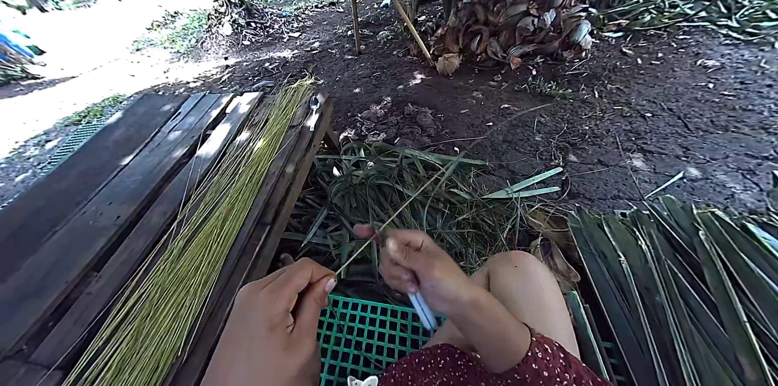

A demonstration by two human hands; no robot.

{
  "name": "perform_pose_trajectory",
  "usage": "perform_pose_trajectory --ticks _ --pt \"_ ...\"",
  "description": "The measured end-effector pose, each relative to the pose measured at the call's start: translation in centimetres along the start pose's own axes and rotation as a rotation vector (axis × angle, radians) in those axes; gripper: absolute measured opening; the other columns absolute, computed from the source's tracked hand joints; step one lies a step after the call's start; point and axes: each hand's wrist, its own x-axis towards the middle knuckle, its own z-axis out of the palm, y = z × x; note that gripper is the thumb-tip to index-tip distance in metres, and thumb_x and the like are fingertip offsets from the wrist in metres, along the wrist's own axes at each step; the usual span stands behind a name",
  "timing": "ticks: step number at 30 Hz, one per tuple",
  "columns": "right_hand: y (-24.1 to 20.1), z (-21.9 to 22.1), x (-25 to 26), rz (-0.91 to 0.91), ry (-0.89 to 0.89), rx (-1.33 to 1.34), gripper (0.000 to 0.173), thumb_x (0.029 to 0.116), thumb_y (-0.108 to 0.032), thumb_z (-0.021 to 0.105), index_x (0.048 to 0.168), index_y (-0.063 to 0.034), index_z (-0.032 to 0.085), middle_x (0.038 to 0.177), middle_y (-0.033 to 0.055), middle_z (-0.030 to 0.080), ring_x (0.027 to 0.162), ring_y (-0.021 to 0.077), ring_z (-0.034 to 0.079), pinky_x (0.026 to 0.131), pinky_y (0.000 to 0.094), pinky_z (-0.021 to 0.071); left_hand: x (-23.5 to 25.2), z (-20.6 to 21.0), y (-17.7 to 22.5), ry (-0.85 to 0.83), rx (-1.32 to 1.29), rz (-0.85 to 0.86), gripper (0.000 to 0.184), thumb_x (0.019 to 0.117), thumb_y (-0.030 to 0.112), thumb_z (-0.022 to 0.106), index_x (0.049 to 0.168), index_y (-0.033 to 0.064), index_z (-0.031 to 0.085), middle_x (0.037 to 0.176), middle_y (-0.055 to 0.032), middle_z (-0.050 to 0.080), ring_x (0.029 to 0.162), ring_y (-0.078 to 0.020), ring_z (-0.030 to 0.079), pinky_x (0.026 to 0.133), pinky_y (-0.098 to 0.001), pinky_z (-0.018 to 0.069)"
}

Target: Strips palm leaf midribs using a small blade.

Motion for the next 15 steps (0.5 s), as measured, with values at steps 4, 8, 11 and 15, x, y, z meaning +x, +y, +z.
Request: perform_pose_trajectory --ticks 4,8,11,15 --pt "-3.7 -5.2 1.5 -0.191 0.475 0.012 0.041 0.1104 -0.02 0.028 0.13 -0.0068 0.061 0.05 -0.0119 0.042 0.042 -0.0015 0.042 0.047 0.0157 0.0417 -1.0 -2.0 -0.4 0.006 0.149 0.019 0.027 0.1009 0.018 0.055 0.092 0.0002 0.072 0.076 -0.0119 0.07 0.066 -0.0123 0.064 0.063 -0.0224 0.0503" --pt "-4.2 -5.0 1.1 -0.147 0.461 -0.024 0.039 0.1107 -0.023 0.026 0.136 -0.0119 0.054 0.051 -0.0118 0.041 0.043 -0.0006 0.042 0.048 0.0165 0.042 -1.3 -1.7 -0.2 0.026 0.275 0.067 0.025 0.1008 0.016 0.056 0.093 -0.0006 0.073 0.079 -0.0163 0.072 0.066 -0.0212 0.067 0.06 -0.0299 0.0513" --pt "-1.5 -0.7 -0.1 0.036 0.072 0.005 0.039 0.1051 -0.018 0.041 0.139 -0.0049 0.055 0.057 -0.0172 0.045 0.047 -0.0055 0.042 0.048 0.0134 0.0374 -0.6 -0.5 0.1 0.056 0.32 0.138 0.027 0.1026 0.018 0.053 0.093 0.0014 0.072 0.077 -0.015 0.07 0.067 -0.0228 0.066 0.061 -0.0303 0.0511" --pt "0.0 1.2 -0.3 0.044 -0.082 0.067 0.038 0.1048 -0.015 0.044 0.137 -0.0006 0.057 0.061 -0.0185 0.046 0.049 -0.0071 0.041 0.048 0.012 0.035 -0.8 -0.9 0.4 0.053 0.337 0.198 0.027 0.1041 0.018 0.053 0.094 0.0008 0.071 0.074 -0.0158 0.068 0.067 -0.0243 0.065 0.06 -0.0305 0.05"
